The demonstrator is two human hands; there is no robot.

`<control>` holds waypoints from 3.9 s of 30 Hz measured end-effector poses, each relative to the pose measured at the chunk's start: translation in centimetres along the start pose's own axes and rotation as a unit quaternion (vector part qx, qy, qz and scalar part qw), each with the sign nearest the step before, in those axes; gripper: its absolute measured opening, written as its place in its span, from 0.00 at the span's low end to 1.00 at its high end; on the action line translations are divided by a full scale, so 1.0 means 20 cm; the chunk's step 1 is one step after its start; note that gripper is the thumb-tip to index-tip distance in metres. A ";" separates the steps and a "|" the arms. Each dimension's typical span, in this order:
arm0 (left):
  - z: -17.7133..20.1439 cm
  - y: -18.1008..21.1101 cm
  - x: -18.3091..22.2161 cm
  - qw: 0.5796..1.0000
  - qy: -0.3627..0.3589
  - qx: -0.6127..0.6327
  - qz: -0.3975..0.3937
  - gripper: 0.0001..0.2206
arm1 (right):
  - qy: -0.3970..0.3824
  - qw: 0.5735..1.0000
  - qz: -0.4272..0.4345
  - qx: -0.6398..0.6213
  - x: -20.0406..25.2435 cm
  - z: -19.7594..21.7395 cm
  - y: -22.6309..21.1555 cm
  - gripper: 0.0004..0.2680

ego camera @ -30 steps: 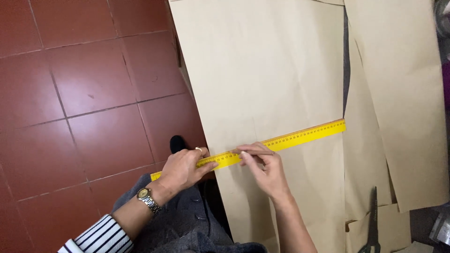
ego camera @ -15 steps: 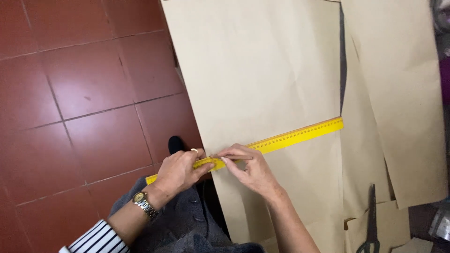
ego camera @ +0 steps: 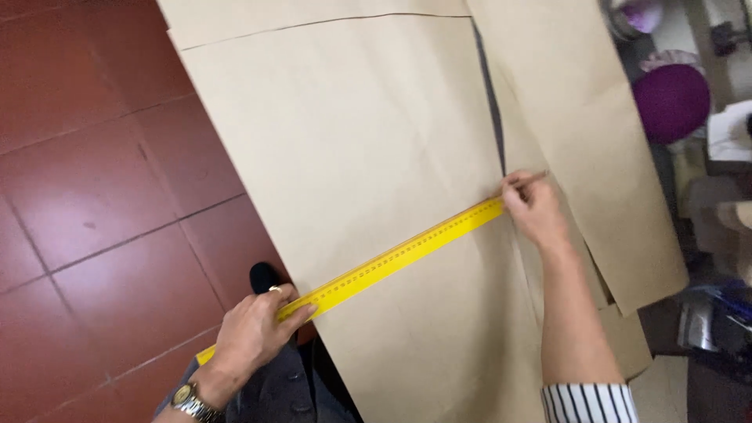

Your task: The person is using a ruler and pencil to mark lines on a large paper pattern for garment construction.

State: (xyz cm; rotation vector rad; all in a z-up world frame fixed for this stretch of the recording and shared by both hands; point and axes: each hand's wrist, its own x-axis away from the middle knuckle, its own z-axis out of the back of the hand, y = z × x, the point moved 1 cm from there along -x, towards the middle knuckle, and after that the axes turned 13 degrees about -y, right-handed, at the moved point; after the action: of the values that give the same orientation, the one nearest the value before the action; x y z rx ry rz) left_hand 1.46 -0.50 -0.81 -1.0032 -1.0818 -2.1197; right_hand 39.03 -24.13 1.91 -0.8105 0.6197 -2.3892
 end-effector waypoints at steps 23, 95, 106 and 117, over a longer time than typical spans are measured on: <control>0.13 -0.18 0.09 0.956 0.021 -0.261 -0.132 0.21 | -0.068 0.983 0.172 0.014 1.30 -0.77 -0.31 0.15; 0.42 0.47 -0.68 0.949 0.078 -0.119 -0.281 0.07 | 0.618 0.643 -0.415 -0.182 2.02 -1.45 -0.12 0.11; 0.53 0.27 -1.04 0.966 0.032 -0.013 -0.257 0.07 | 0.645 0.628 -0.409 -0.152 1.96 -1.47 -0.10 0.08; 0.52 0.30 -1.00 0.963 0.031 0.011 -0.266 0.08 | 0.638 0.638 -0.424 -0.077 1.92 -1.48 -0.08 0.07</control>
State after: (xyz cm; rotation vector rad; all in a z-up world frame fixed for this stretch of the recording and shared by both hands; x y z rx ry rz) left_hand 21.00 7.78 -10.39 -0.6760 -1.4629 -2.5263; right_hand -6.83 -39.36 -2.55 1.0772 1.0915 -3.5962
